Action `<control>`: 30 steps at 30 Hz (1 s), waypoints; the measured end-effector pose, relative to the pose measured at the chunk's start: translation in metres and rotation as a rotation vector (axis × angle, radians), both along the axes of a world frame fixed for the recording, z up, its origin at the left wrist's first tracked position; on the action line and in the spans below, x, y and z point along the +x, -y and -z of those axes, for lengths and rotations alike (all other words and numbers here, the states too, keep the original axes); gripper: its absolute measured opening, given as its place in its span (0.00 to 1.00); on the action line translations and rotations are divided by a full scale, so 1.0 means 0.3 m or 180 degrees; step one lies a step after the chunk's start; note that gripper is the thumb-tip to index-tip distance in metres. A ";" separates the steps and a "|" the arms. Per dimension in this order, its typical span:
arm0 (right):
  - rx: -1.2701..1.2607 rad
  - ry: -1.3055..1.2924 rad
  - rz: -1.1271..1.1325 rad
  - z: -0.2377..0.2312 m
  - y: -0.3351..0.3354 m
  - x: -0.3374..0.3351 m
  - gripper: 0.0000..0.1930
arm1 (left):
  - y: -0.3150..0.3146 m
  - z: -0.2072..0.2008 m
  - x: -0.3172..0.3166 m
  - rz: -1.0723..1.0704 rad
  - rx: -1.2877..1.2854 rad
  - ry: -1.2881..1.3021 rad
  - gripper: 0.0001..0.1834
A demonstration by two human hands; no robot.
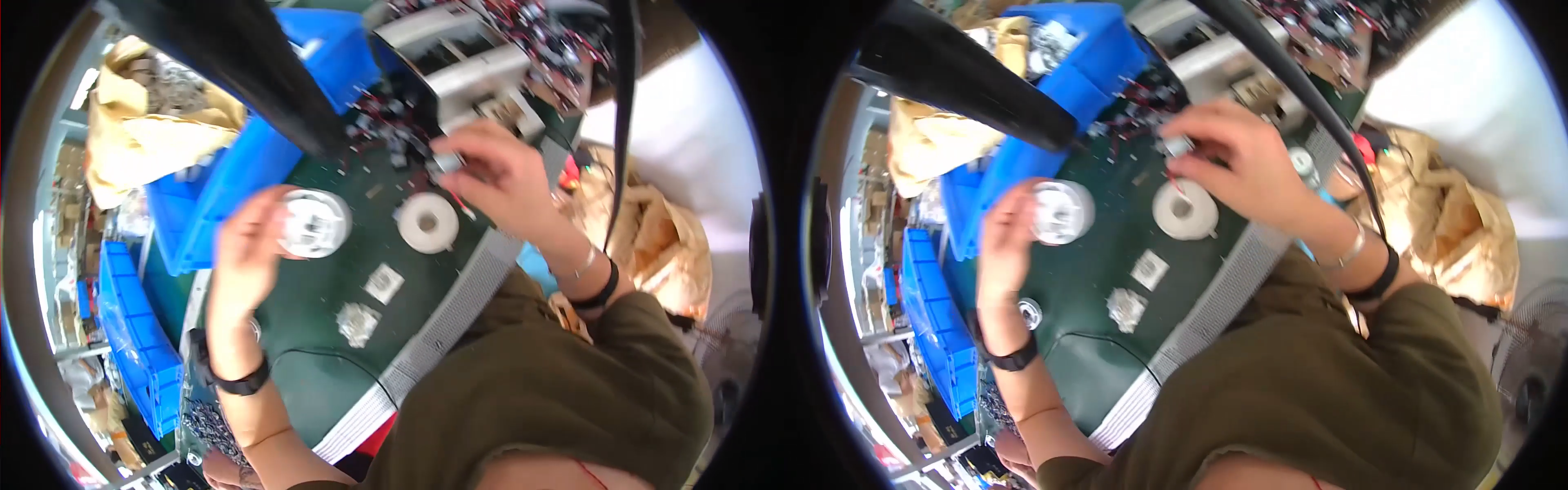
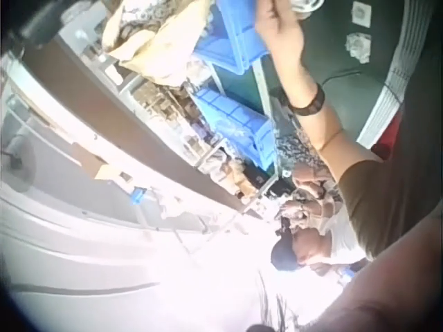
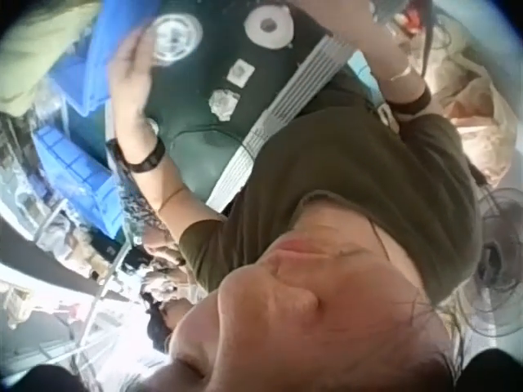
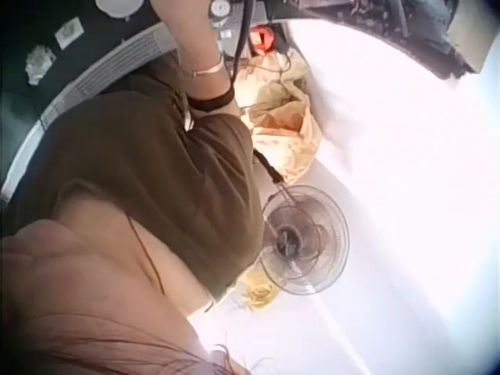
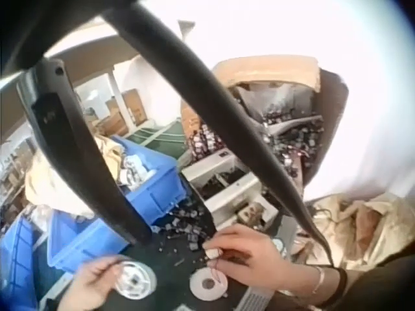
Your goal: Assembling electronic components using an electric screwdriver on a factory workbench.
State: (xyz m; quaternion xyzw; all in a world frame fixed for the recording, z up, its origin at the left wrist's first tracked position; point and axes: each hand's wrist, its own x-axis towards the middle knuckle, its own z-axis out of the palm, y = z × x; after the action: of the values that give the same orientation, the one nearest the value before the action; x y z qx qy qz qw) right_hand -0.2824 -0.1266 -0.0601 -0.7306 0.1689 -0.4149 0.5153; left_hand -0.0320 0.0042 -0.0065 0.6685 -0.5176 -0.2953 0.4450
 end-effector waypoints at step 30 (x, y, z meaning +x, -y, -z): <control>-0.2876 -0.2723 -0.0894 -0.062 -0.010 0.057 0.12 | 0.075 0.345 -0.306 0.0422 -0.1117 0.0612 0.37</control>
State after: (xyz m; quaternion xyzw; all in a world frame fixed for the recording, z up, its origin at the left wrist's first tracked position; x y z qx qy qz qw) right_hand -0.2653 -0.1236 -0.0416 -0.9921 0.0707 -0.0453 0.0928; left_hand -0.1239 -0.0182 -0.1100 0.5703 -0.6440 -0.1640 0.4828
